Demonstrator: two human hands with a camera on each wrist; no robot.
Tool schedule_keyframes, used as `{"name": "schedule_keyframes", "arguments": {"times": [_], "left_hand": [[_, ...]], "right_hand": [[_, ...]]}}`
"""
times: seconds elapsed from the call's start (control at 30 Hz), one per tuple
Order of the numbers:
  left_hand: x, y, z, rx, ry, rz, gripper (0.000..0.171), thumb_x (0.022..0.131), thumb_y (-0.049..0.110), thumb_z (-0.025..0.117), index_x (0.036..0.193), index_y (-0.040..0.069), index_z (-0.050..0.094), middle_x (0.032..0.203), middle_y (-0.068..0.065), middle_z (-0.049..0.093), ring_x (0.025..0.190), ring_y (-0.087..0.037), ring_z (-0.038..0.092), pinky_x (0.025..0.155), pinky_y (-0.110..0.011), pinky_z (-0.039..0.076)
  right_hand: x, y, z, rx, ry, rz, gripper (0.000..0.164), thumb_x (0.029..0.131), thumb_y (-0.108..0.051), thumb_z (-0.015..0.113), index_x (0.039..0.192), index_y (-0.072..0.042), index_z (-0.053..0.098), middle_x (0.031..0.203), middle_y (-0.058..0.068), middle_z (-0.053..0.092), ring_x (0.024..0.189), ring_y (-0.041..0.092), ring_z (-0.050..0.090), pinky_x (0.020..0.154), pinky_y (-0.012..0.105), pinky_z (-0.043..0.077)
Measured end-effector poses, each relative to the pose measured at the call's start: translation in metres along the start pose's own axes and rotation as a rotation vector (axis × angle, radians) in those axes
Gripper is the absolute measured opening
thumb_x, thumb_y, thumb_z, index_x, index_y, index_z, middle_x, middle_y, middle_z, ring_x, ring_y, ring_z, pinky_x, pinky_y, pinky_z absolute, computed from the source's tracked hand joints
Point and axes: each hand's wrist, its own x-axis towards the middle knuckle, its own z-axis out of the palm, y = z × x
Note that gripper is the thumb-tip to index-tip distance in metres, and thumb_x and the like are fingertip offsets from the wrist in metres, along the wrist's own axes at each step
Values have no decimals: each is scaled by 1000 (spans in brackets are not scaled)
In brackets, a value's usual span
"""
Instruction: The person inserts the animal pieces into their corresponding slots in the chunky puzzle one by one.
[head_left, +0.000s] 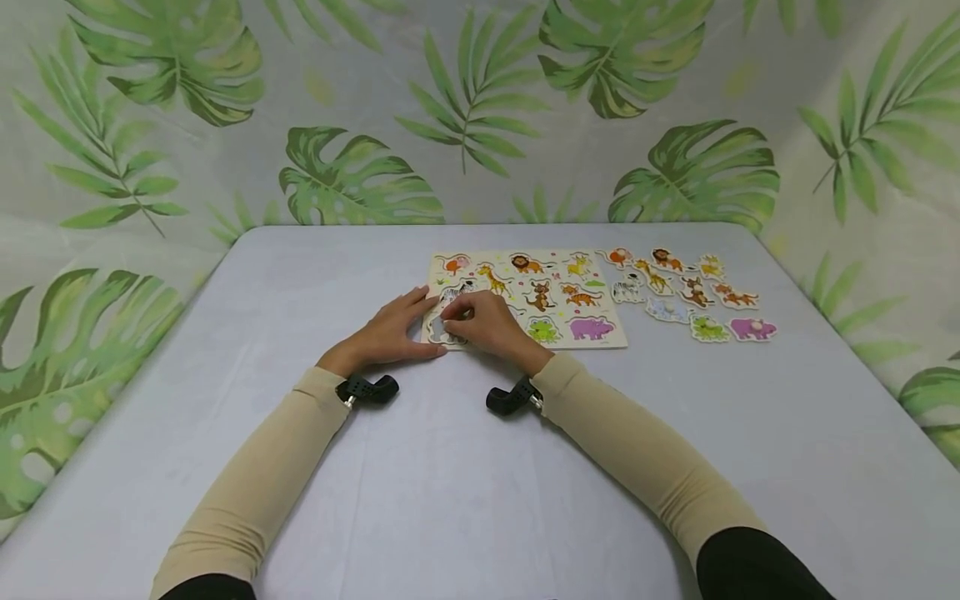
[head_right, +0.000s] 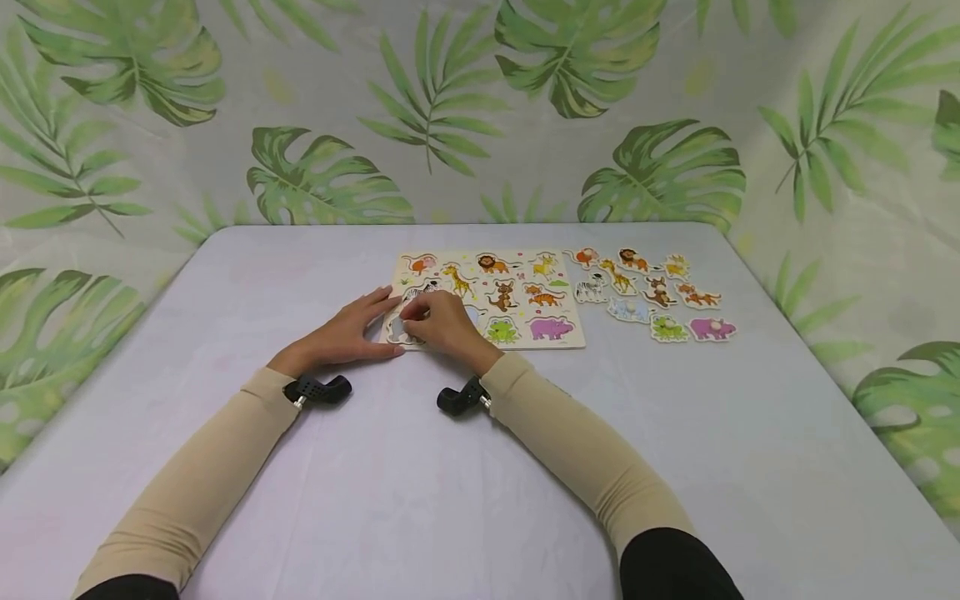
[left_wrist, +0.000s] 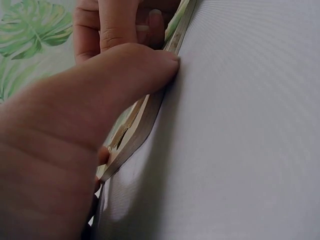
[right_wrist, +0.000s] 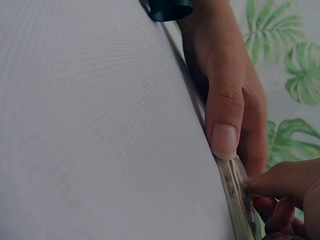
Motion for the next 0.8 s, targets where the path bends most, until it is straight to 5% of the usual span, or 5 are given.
{"name": "schedule_keyframes", "arguments": {"times": [0.8], "left_hand": [[0, 0, 0, -1, 6, 8, 91, 82, 59, 65, 154, 16, 28, 161, -6, 11, 147, -30, 7, 114, -56, 13]], "right_hand": [[1, -1, -1, -17, -12, -15, 11, 85, -17, 74, 96, -14, 78, 91, -3, 74, 74, 10, 59, 65, 23, 45]]}}
